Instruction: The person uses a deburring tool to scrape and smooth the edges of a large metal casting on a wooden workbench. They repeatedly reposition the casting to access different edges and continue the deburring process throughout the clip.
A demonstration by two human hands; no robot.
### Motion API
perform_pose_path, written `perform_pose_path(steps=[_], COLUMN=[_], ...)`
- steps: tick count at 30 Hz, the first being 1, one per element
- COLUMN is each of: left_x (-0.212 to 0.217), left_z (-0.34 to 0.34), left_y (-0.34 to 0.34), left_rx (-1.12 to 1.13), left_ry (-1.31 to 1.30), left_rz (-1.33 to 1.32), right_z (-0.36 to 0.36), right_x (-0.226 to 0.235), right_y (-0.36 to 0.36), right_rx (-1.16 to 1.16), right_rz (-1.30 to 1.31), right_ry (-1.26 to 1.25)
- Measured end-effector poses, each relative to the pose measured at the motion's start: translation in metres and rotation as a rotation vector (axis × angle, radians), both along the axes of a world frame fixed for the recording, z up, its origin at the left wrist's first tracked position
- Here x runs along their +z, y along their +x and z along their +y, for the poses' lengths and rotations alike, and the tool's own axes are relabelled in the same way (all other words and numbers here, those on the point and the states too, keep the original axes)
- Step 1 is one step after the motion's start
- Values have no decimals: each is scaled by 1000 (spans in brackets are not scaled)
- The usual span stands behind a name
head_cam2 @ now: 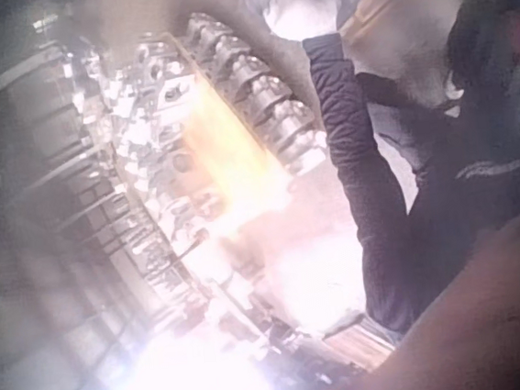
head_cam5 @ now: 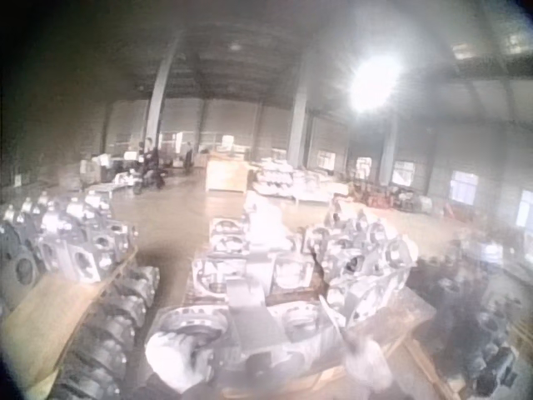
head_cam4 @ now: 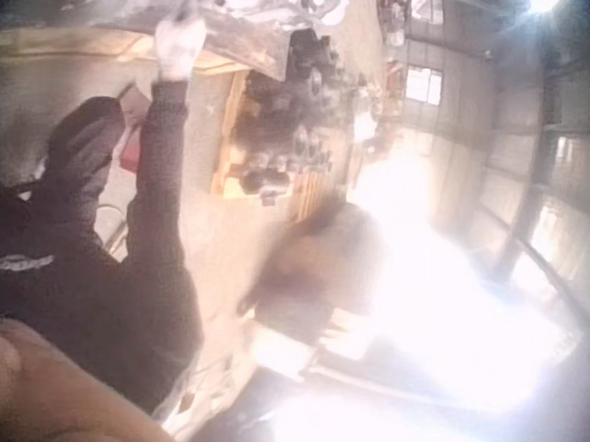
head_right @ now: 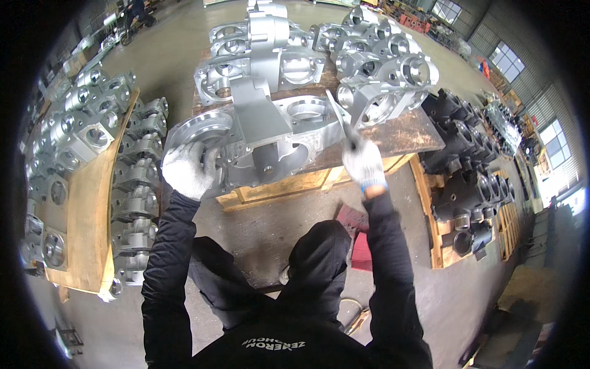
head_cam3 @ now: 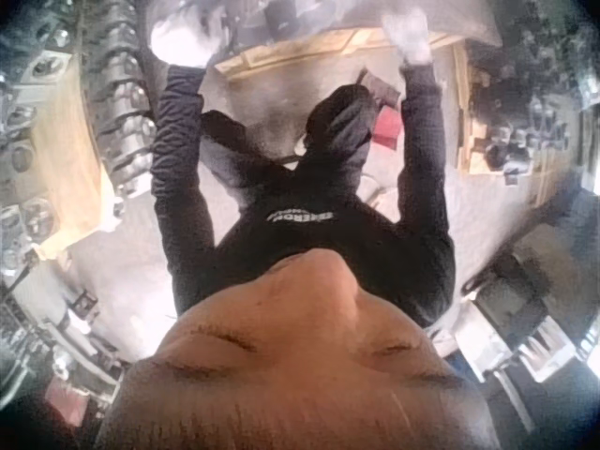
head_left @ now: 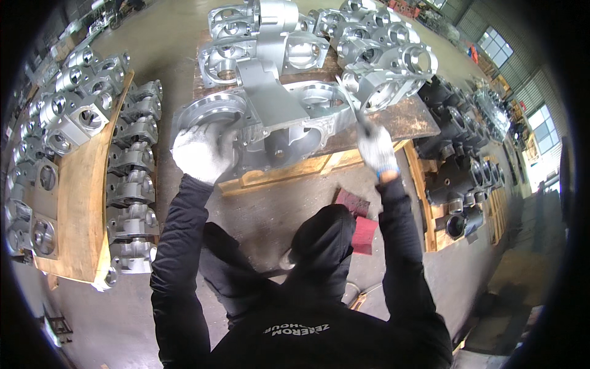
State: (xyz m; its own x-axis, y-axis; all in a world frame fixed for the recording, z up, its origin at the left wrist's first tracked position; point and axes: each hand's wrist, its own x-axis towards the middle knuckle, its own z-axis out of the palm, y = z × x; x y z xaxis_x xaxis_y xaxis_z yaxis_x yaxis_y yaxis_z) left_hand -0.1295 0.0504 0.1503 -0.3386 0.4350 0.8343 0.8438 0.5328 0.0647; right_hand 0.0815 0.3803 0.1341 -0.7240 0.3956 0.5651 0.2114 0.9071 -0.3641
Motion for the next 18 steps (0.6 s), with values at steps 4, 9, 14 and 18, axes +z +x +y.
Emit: perform_pose_path(steps=[4, 9, 14, 18], left_x=[2, 0, -3, -4], left_z=[-1, -1, -2, -3], left_y=[3, 3, 1, 3], left_rx=[-12, 3, 23, 45], left_ry=[23, 1, -8, -20], left_rz=[0, -16, -30, -60], right_z=[-17, -41, -56, -70], right_x=[11, 3, -4, 5], right_y=[1, -3, -6, -8], right_rx=[-111, -120, -62, -83], right_rz=[-108, -81, 130, -116], right_ry=[-131, -8, -92, 65])
